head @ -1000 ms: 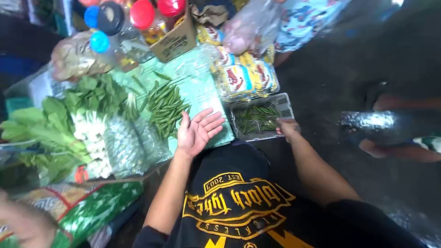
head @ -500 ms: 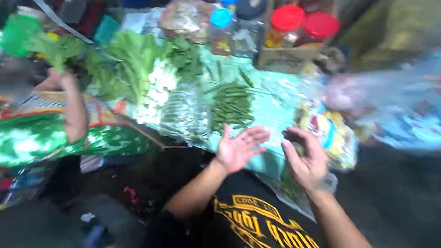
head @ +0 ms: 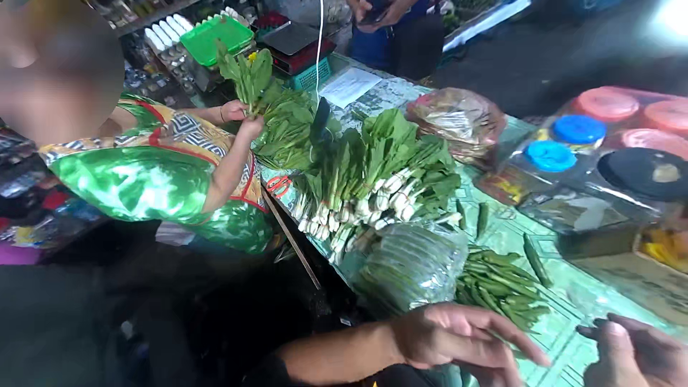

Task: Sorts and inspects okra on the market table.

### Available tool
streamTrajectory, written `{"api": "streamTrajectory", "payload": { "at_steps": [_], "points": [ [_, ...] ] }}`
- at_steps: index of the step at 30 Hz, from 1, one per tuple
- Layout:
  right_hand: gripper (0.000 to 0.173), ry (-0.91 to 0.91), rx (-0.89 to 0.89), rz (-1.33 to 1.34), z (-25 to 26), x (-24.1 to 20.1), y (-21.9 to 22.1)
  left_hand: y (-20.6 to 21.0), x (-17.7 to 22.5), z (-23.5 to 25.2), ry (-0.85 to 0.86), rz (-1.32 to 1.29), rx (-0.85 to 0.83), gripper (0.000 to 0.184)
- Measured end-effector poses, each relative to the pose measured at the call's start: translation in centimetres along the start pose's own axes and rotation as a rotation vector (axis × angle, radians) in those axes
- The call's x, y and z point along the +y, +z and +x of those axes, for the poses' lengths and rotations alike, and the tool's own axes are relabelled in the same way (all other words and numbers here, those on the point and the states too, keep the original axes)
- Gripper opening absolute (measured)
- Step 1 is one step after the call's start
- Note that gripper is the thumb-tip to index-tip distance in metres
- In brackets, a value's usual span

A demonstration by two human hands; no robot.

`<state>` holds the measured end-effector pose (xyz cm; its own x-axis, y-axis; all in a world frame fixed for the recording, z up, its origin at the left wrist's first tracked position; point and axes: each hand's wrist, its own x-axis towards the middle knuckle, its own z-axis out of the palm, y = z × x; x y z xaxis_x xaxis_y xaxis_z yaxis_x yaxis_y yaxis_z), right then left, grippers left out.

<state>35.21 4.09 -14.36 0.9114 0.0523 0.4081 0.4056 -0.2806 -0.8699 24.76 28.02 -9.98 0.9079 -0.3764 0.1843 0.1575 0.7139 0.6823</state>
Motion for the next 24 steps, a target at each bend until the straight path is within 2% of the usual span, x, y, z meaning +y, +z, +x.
{"api": "streamTrajectory", "payload": {
  "at_steps": [3, 5, 7, 10, 13, 15, 18, 20, 22, 24],
  "points": [
    [0.016, 0.031, -0.092, 0.111, 1.4, -1.0, 2.6, -3.1, 4.9, -1.7, 0.174, 0.248, 0.101, 0.006],
    [0.014, -0.001, -0.195, 0.106, 1.5, -1.8, 4.6, -5.0, 7.9, -2.4, 0.272, 0.375, 0.202, 0.014],
    [0.009, -0.064, -0.317, -0.006, 1.4, -2.6, 6.2, -6.7, 11.0, -2.9, 0.404, 0.506, 0.286, 0.017],
    [0.031, -0.214, -0.531, -0.22, 1.8, -3.4, 7.4, -8.1, 14.7, -4.0, 0.566, 0.732, 0.428, 0.019],
    [0.032, -0.255, -0.652, -0.29, 2.7, -3.0, 7.5, -9.5, 16.8, -4.8, 0.677, 0.863, 0.627, 0.014],
    [0.031, -0.223, -0.683, -0.302, 3.2, -2.4, 7.4, -12.2, 18.9, -4.7, 0.698, 1.039, 0.767, 0.013],
    [0.029, -0.188, -0.706, -0.324, 4.4, -2.0, 7.3, -19.3, 23.9, -3.8, 0.576, 1.322, 1.064, 0.019],
    [0.028, -0.168, -0.693, -0.33, 5.2, -1.3, 7.7, -25.6, 28.2, -2.5, 0.39, 1.437, 1.281, 0.024],
    [0.027, -0.083, -0.713, -0.38, 6.2, -2.1, 9.6, -30.4, 33.1, 0.2, 0.042, 1.484, 1.48, 0.031],
    [0.025, 0.215, -0.793, -0.501, 8.8, -8.8, 14.8, -32.2, 38.0, 3.7, -0.436, 1.478, 1.528, 0.043]
  ]
}}
